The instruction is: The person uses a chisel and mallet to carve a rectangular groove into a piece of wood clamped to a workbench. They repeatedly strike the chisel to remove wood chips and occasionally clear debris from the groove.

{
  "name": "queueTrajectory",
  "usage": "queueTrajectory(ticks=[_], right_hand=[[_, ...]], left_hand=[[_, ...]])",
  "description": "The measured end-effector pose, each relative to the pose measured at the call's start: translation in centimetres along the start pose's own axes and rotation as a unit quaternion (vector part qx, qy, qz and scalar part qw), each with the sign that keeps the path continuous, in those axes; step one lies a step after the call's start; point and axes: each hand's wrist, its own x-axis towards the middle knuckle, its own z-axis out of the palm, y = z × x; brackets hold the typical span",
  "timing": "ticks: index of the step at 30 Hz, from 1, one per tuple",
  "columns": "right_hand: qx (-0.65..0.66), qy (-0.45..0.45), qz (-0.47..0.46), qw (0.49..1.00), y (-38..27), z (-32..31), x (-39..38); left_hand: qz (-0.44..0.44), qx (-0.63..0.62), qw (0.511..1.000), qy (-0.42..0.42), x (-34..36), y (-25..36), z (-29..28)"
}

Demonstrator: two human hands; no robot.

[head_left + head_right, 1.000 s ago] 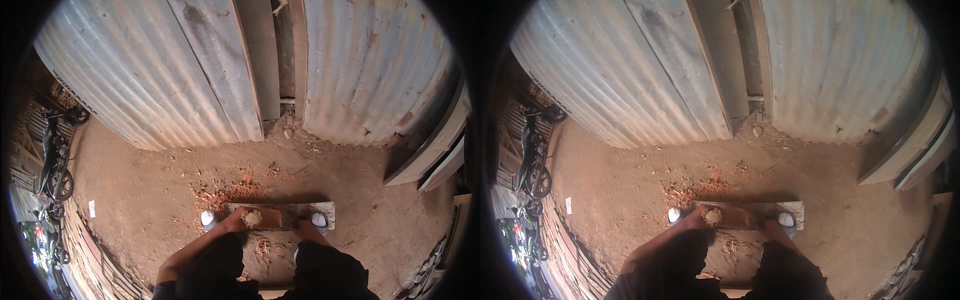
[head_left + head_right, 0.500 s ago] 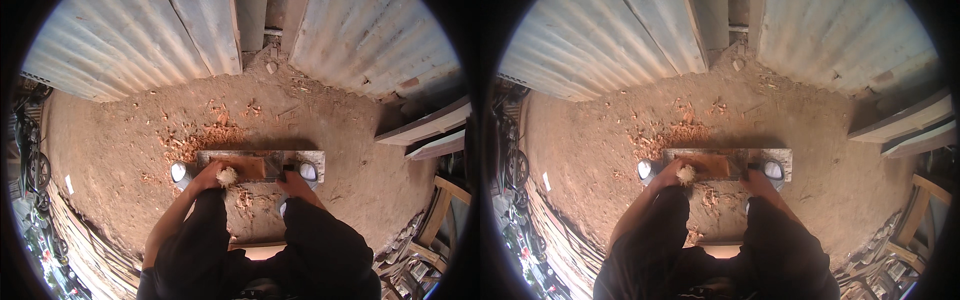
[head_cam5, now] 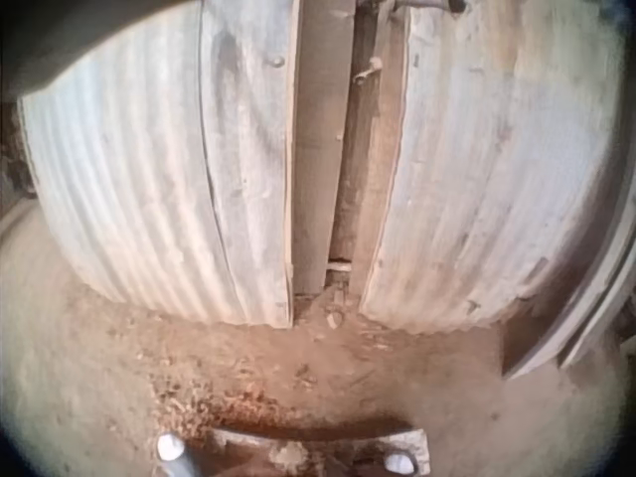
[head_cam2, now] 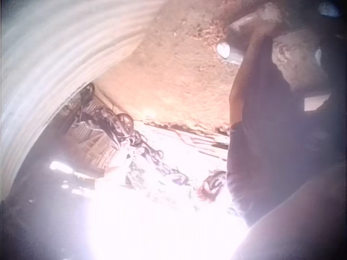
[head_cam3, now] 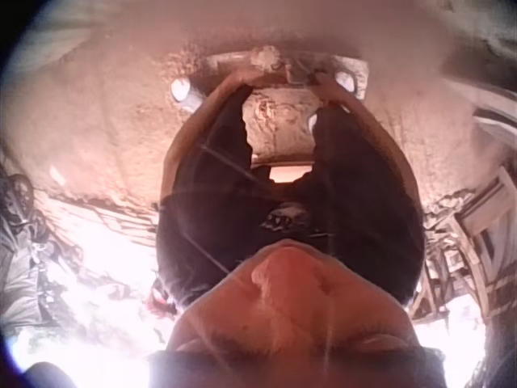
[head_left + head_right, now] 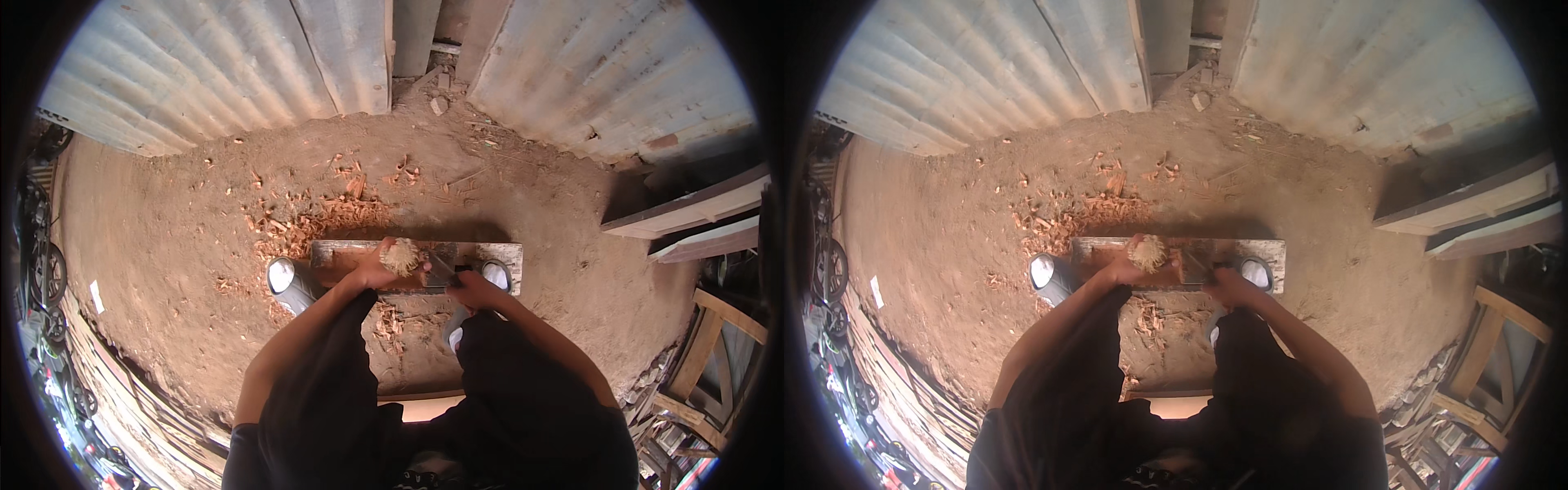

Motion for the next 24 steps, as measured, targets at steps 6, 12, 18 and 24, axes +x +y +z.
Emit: queueTrajectory(ticks=[6, 12, 18, 24], right_hand=[[-0.065, 0.121, -0.076, 0.988, -0.1, 2.1, 0.1], [0.101, 0.06, 0.012, 0.993, -0.7, 2.0, -0.3], [0.344, 0.08, 0.052, 0.934, -1.6, -0.3, -0.9], [0.237, 0.16, -0.069, 0.956, -4.1, -3.5, -4.8]], left_hand=[[0.027, -0.176, 0.984, 0.021, -2.3, -0.3, -1.9], [0.115, 0.046, 0.989, -0.086, -1.7, 5.5, 0.3], [0.118, 0.085, 0.981, -0.129, -2.8, 1.7, 3.7], [0.173, 0.077, 0.982, 0.008, -2.5, -1.3, 5.4]])
